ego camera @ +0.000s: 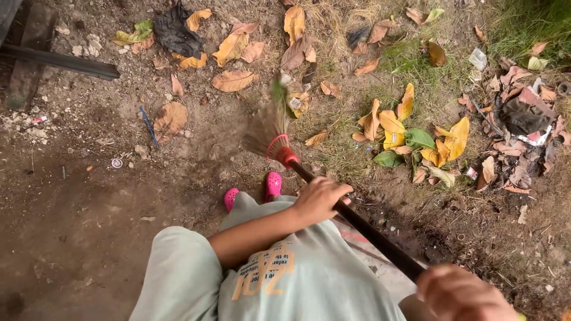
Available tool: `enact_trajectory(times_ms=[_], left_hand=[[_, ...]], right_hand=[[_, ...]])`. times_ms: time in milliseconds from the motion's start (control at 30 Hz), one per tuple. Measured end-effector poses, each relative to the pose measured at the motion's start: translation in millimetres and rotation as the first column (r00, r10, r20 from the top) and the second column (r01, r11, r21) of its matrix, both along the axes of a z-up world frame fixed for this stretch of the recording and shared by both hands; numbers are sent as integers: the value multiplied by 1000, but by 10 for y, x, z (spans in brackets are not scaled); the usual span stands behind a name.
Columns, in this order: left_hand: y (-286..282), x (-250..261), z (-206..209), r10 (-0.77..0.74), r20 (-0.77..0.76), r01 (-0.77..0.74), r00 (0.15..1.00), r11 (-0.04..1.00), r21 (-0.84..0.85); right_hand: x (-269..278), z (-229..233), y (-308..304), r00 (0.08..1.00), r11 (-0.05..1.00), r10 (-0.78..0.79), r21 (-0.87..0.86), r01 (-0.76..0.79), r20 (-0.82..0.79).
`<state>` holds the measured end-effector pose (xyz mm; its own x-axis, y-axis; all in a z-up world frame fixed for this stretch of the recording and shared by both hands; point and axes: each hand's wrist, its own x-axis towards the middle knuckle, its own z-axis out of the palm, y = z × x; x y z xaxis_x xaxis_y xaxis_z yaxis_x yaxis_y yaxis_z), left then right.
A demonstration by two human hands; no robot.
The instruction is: Sweeping dry leaves and dirt from an outdoor yard area with a broom.
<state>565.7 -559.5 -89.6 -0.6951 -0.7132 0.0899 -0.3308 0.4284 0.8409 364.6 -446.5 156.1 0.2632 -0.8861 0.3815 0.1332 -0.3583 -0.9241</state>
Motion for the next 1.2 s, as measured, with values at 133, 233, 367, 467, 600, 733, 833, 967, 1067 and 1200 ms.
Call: enact_trajectory(times_ms=[133, 233, 367, 467, 600, 733, 833, 967, 1067, 1200], left_hand=[[92, 475, -227, 61, -57, -53, 997, 991, 125], [-150, 811, -1233, 111, 258, -141, 960, 985, 102], [-355, 16, -1424, 71, 164, -83, 984, 994, 70], [-490, -758, -1089, 95, -27, -93, 995, 993, 69], [-507, -1332, -562, 7, -244, -29, 970, 996, -88], [26, -1131, 274, -97, -353, 44, 930, 987, -155], [219, -730, 142, -179, -312, 194, 933, 981, 17], [258, -719, -869, -110, -104, 125, 989, 980, 157], [92, -1086, -1068, -96, -75, 104, 993, 989, 109], [-16, -1606, -527, -120, -294, 104, 948, 992, -67]], right_hand=[[163, -411, -264, 959, 986, 167, -42, -162, 229], [670, -1207, -386, 983, 927, -9, 368, 77, -185], [723, -991, -501, 969, 979, 16, 199, 35, -247], [615, -694, -387, 885, 970, -129, 130, 207, -448], [722, 72, -201, 793, 945, -326, -186, 268, -515], [-608, -374, 1449, 828, 933, -354, -221, 283, -434], [-393, -12, 857, 972, 986, -131, -130, 107, -195], [117, -419, 125, 988, 988, -124, 83, 132, -96], [310, -497, -62, 876, 999, -1, 47, 27, -483], [337, 69, 34, 799, 997, -69, -60, 42, -598]])
